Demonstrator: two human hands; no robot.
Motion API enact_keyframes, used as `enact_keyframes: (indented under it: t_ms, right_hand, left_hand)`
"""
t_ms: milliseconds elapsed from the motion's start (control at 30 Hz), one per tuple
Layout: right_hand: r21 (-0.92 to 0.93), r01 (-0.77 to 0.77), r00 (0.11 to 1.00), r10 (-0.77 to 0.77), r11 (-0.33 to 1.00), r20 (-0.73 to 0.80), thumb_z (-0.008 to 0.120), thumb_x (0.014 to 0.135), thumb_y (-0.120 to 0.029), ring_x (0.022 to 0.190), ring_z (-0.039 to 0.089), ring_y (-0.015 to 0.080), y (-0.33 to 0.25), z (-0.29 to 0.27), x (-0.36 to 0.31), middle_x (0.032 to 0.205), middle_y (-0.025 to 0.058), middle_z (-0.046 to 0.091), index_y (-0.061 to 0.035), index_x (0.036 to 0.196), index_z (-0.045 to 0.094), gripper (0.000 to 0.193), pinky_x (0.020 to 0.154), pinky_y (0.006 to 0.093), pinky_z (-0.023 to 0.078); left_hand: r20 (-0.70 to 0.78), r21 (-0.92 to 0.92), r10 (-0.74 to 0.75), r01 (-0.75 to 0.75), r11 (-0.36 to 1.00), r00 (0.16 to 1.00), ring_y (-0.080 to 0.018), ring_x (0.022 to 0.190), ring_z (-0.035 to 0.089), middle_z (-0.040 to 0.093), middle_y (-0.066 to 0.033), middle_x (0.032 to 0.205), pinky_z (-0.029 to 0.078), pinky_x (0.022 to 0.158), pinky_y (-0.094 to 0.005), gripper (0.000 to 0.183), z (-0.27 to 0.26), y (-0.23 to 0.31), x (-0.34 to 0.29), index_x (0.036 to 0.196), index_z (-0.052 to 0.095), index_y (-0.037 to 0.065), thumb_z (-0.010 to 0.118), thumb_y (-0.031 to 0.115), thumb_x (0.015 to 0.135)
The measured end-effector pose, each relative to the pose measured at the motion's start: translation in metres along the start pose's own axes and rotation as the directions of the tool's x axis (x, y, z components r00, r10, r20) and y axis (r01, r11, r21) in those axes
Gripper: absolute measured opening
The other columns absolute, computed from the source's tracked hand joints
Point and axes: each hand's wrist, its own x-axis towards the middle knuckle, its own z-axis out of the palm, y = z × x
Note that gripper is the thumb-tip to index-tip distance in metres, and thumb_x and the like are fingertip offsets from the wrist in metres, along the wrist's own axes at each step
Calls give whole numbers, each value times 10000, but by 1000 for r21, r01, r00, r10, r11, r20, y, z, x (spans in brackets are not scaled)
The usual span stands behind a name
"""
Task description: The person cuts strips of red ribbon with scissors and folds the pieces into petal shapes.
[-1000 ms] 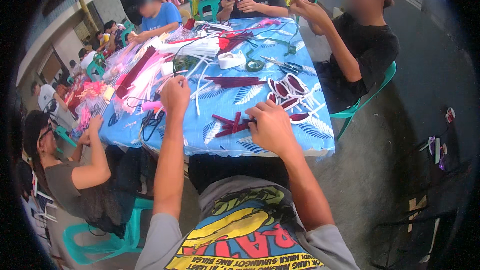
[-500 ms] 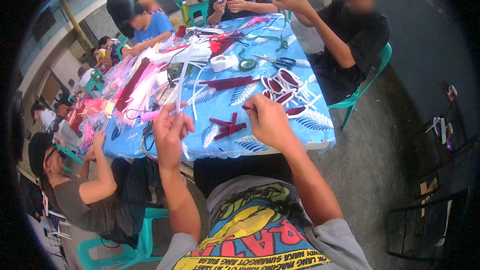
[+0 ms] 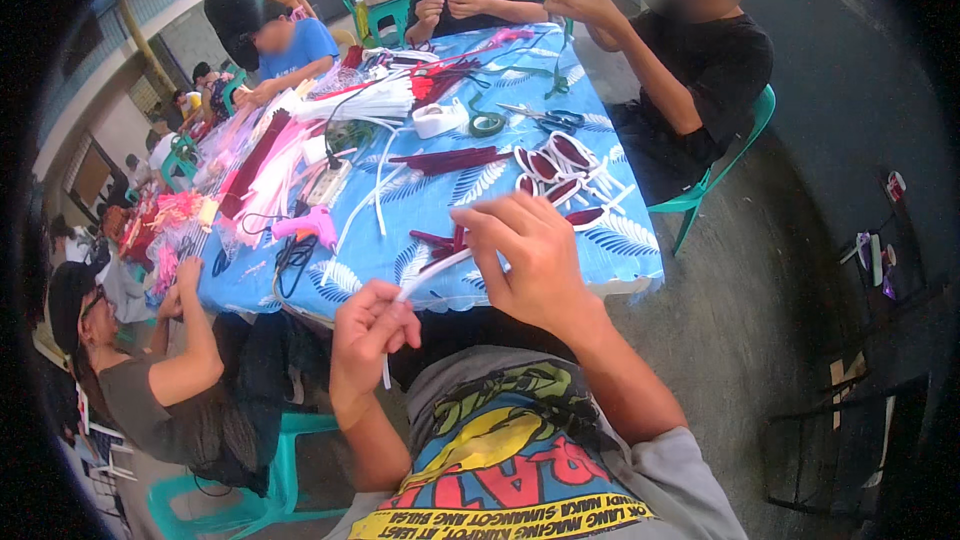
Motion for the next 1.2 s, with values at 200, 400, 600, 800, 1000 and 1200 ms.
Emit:
enact_keyframes:
  t_ms: [200,400,600,800,1000,1200]
  right_hand:
    - [274,-295,951,254,915,177,659,856,62,718,697,321,-31,-4,-35,806,161,697,30,1015,722,174,631,380,530]
    - [480,-818,570,553,315,608,649,983,-39,731,726,138,-71,23,-56,852,110,756,81,1048,695,144,672,289,595]
    - [379,-907,418,501,182,758,659,1012,-151,704,705,123,-84,46,-62,796,93,744,70,992,699,226,642,288,576]
    - [368,-911,412,499,189,763,657,1015,-167,662,698,131,-84,59,-66,847,87,739,58,1008,679,226,592,275,551]
    - [372,-923,309,384,-102,870,660,1005,-138,655,712,161,-81,57,-64,864,100,733,32,1063,648,180,563,277,549]
    - [444,-896,397,402,-25,825,637,998,-69,668,701,152,-85,59,-69,851,96,720,36,1037,681,121,582,278,557]
  left_hand:
    - [-202,-243,116,-165,956,972,-178,706,672,720,-170,871,477,617,-243,163,-2,-12,6,1049,585,19,566,181,1054]
    - [-386,-489,196,-380,785,901,-347,974,752,711,-298,1135,608,809,-391,171,21,-10,12,1118,547,20,524,185,1081]
    - [-467,-433,197,-418,799,862,-237,566,627,687,-199,849,524,544,-343,159,15,-12,7,1105,519,53,521,210,1086]
    - [-528,-350,244,-470,810,813,-197,525,563,633,-141,783,485,501,-320,147,22,-12,6,1098,520,75,524,222,1082]
    - [-565,-303,271,-501,811,780,-167,498,531,619,-131,776,442,452,-289,138,22,-13,6,1107,511,70,519,206,1086]
    - [-591,-266,301,-533,803,748,-135,474,472,588,-108,757,377,427,-259,131,20,-10,5,1101,505,64,518,194,1087]
